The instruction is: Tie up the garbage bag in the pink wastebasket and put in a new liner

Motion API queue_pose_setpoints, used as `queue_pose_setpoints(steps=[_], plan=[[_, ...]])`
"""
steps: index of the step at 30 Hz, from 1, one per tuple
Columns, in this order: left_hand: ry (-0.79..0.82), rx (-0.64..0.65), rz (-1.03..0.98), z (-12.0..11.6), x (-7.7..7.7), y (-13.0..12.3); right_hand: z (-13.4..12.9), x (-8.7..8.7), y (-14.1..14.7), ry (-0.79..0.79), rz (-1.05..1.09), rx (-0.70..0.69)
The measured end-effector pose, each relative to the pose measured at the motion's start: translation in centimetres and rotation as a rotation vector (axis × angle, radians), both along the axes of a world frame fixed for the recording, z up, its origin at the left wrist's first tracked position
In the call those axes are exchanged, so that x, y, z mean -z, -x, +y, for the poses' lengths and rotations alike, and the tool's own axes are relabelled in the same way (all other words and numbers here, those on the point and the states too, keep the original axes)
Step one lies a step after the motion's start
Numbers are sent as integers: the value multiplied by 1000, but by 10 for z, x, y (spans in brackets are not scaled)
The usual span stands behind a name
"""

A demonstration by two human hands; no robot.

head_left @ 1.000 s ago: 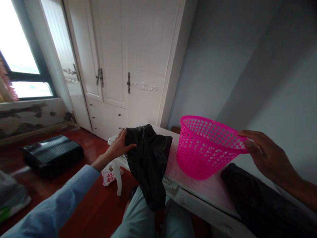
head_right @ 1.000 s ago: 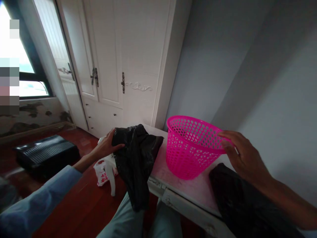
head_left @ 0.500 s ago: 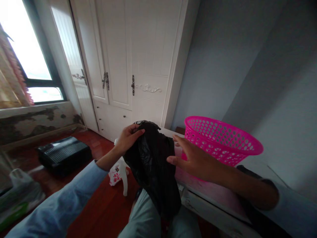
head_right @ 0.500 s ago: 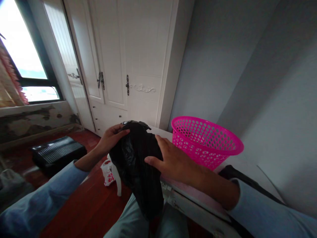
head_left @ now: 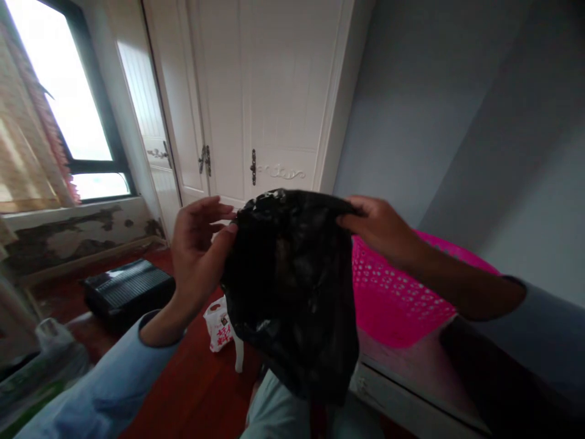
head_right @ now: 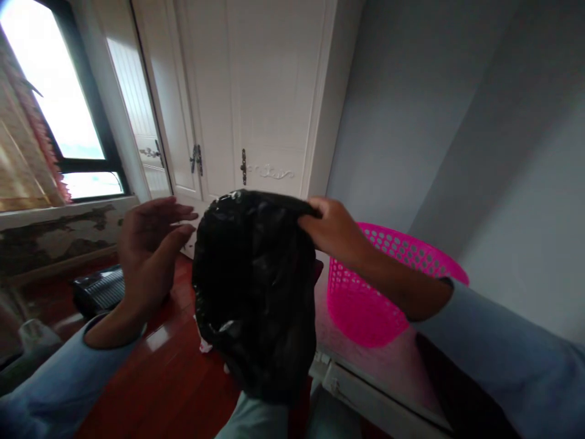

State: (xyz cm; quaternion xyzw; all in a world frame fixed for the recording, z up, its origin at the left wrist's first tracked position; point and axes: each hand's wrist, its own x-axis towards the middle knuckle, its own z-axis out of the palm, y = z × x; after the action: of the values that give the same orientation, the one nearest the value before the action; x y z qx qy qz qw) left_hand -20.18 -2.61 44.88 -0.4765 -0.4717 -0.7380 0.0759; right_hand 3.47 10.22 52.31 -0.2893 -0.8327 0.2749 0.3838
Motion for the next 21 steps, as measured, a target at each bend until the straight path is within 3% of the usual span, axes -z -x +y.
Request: queue_pose_setpoints(steps=[2,4,5,7,9,10,12,17,21], plan=[[-11,-171,-22,3,9,18,6,-29,-7,27,215,77],[139,-167,-113,7,18,32,11,-53,-14,56,374,112],[262,-68,-174,8,21,36,12,-64,-17,63,427,109],[527,261,-299,12,22,36,13,-81,-24,51,506,82],[688,571,-367,18,14,29,14,-95,-31,26,565,81],[693,662,-378,22,7,23,15,-102,-35,6,582,104],[578,719,-384,32,-13,11,19,-116,-45,-59,569,178],[200,639,-372,67,-80,-16,33,-151,-90,-480,412,612],[161,584,-328,89,-127,-40,32,-167,-144,-692,272,840]])
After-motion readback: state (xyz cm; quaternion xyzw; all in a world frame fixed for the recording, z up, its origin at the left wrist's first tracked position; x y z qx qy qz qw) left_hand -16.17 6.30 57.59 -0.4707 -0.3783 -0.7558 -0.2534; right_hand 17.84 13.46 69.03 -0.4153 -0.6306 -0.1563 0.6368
